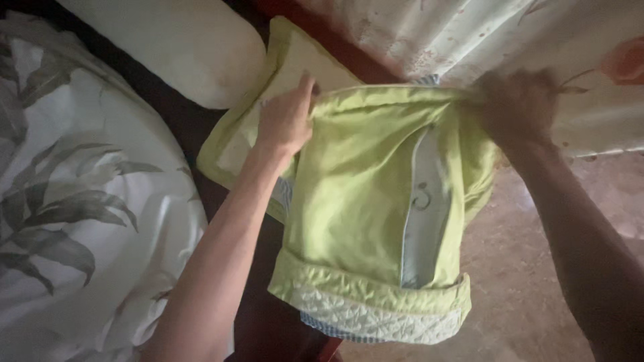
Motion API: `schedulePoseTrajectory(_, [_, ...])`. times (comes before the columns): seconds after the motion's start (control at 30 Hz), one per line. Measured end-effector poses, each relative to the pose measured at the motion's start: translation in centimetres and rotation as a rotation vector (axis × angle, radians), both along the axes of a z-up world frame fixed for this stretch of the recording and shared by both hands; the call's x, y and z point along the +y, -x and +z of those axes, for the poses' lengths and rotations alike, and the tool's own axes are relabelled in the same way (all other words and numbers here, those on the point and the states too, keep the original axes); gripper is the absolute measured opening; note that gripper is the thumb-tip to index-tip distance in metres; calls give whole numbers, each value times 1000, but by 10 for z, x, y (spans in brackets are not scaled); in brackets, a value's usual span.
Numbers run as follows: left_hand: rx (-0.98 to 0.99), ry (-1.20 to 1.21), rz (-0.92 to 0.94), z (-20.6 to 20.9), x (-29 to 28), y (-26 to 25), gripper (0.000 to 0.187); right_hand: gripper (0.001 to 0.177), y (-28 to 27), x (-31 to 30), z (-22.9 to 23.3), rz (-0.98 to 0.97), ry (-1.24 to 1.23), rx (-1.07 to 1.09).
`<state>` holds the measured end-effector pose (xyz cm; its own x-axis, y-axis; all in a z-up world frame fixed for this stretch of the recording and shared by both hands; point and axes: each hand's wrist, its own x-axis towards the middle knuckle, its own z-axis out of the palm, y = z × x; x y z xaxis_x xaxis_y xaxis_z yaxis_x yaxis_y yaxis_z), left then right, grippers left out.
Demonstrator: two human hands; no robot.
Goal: The person folds a light green pillowcase around a blue-and-white striped pillow, then folds a second light green pillowcase around a red floral pillow. The person places the folded items on a bed and adjusts a white sheet.
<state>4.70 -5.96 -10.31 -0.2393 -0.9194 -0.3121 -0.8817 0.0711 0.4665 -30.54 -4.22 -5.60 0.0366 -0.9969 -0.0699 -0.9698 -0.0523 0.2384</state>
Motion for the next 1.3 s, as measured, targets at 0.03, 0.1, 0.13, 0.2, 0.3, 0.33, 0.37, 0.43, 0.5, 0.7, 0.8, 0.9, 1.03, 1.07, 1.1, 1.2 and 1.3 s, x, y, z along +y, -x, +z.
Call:
schedulePoseTrajectory(0.03, [-110, 87, -35, -3, -4, 5, 35, 35, 5, 3, 2, -16, 95, -3])
schedulePoseTrajectory(0.1, [-148, 216, -3, -13, -16, 10, 23, 35, 17, 0, -2, 68, 164, -27])
schedulePoseTrajectory(0.13, [-165, 273, 10, -21, -20, 10, 17, 42, 24, -1, -8, 164, 128, -46])
schedulePoseTrajectory(0.2, [-192, 358, 31, -38, -23, 5, 26, 51, 39, 1, -27, 283, 94, -57])
schedulePoseTrajectory(0.3, [-265, 697, 66, -59, -8, -7, 57, 47, 54, 26, -57, 285, 161, -237])
schedulePoseTrajectory(0.33, [-298, 843, 79, -63, 3, -13, 70, 44, 53, 44, -68, 236, 227, -441])
schedulePoseTrajectory(0.37, [-155, 749, 149, -67, 18, -16, 68, 40, 50, 65, -77, 183, 293, -645])
schedulePoseTrajectory(0.43, [131, 528, 276, -77, 61, -18, 69, 58, 19, 126, -104, -72, 489, -869])
schedulePoseTrajectory(0.5, [220, 490, 273, -85, 86, -13, 76, 56, -17, 173, -125, -297, 266, -653])
schedulePoseTrajectory(0.7, [370, 540, 418, -121, 91, -28, 52, 59, -95, 232, -139, -62, 373, -847])
schedulePoseTrajectory(0.8, [473, 324, 519, -121, 33, -43, 19, 50, -84, 210, -121, -91, 346, -877])
schedulePoseTrajectory(0.9, [394, 537, 525, -103, -25, -55, 30, 48, -73, 194, -112, -79, 266, -789])
schedulePoseTrajectory(1.03, [759, 891, 305, -80, -25, -58, 78, 57, -77, 187, -117, -63, 230, -711])
schedulePoseTrajectory(1.07, [582, 722, 363, -82, -2, -56, 81, 62, -81, 188, -117, -88, 236, -698])
schedulePoseTrajectory(1.1, [405, 550, 412, -88, 28, -56, 84, 63, -87, 191, -118, -68, 287, -679])
schedulePoseTrajectory(1.2, [515, 287, 694, -136, 144, -49, 81, 65, -107, 210, -120, -47, 415, -677])
schedulePoseTrajectory(1.3, [683, 47, 832, -209, 255, -38, 86, 66, -115, 263, -132, -260, 379, -795])
